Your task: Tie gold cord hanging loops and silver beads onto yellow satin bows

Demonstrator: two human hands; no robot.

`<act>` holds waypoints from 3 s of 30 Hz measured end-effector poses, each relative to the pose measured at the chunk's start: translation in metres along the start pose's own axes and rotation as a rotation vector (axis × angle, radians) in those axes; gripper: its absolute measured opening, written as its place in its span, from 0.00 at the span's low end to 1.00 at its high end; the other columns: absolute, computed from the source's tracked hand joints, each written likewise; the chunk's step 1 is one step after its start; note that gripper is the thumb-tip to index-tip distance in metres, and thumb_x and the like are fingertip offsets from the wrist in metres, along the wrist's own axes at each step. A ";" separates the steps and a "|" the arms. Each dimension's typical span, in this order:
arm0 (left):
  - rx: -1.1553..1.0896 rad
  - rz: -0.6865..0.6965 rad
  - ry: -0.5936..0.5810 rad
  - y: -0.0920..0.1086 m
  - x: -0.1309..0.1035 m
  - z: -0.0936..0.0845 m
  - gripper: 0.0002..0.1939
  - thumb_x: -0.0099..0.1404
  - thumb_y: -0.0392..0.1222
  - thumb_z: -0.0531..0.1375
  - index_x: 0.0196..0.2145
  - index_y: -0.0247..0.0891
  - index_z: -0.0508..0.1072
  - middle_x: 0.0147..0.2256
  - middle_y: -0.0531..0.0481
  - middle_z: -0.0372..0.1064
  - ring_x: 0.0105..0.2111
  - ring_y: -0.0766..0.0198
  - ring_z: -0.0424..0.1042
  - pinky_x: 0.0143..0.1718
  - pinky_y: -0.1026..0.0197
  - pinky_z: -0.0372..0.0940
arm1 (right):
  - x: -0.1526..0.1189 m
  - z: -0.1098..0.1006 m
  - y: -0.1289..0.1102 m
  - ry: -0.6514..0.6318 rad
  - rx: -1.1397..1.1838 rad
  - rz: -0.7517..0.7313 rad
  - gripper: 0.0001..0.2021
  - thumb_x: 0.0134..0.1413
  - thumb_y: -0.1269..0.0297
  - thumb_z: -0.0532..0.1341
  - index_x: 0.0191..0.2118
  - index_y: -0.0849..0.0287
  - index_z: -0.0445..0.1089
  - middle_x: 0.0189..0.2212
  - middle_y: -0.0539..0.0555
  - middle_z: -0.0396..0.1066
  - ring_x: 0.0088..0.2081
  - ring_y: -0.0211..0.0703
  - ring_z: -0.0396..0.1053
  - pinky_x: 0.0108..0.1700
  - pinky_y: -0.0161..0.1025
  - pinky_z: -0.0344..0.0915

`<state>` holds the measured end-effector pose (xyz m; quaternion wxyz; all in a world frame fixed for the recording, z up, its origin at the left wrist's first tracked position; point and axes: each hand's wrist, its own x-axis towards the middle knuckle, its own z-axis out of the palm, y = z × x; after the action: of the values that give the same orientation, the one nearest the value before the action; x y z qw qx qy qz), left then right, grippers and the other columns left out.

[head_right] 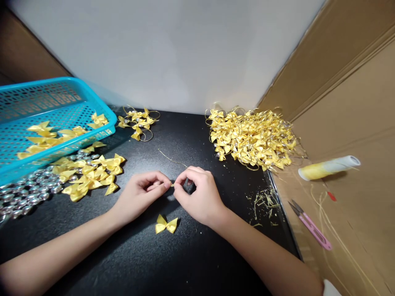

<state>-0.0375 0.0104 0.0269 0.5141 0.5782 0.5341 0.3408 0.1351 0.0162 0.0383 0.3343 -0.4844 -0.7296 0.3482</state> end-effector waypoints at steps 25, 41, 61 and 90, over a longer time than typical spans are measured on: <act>0.024 0.013 0.026 0.000 -0.001 0.000 0.10 0.54 0.44 0.59 0.24 0.34 0.73 0.16 0.60 0.45 0.19 0.70 0.47 0.22 0.66 0.45 | -0.002 0.003 -0.001 0.026 -0.092 -0.032 0.06 0.54 0.73 0.59 0.27 0.57 0.69 0.26 0.49 0.70 0.31 0.41 0.67 0.36 0.40 0.60; 0.068 0.097 0.064 -0.001 -0.002 -0.002 0.14 0.61 0.47 0.57 0.28 0.34 0.74 0.18 0.57 0.55 0.19 0.69 0.52 0.21 0.66 0.49 | 0.002 0.000 -0.002 -0.041 0.070 0.053 0.07 0.53 0.74 0.58 0.26 0.58 0.67 0.25 0.49 0.68 0.29 0.38 0.65 0.34 0.37 0.62; 0.047 0.056 -0.095 0.003 0.004 -0.013 0.11 0.62 0.45 0.55 0.26 0.36 0.66 0.18 0.60 0.51 0.18 0.72 0.48 0.20 0.68 0.45 | 0.013 -0.020 0.006 -0.137 0.027 -0.148 0.06 0.57 0.71 0.63 0.30 0.57 0.77 0.28 0.50 0.77 0.32 0.39 0.71 0.38 0.40 0.64; -0.560 -0.167 -0.285 -0.016 0.012 -0.011 0.20 0.53 0.56 0.68 0.24 0.34 0.75 0.14 0.61 0.51 0.18 0.73 0.46 0.21 0.66 0.42 | 0.005 -0.006 0.008 0.041 -0.131 -0.237 0.06 0.53 0.70 0.64 0.27 0.56 0.75 0.27 0.48 0.76 0.32 0.39 0.71 0.40 0.42 0.55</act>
<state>-0.0500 0.0230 0.0125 0.7489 0.4103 0.3879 0.3469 0.1425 0.0240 0.0361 0.3557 -0.4227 -0.7958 0.2480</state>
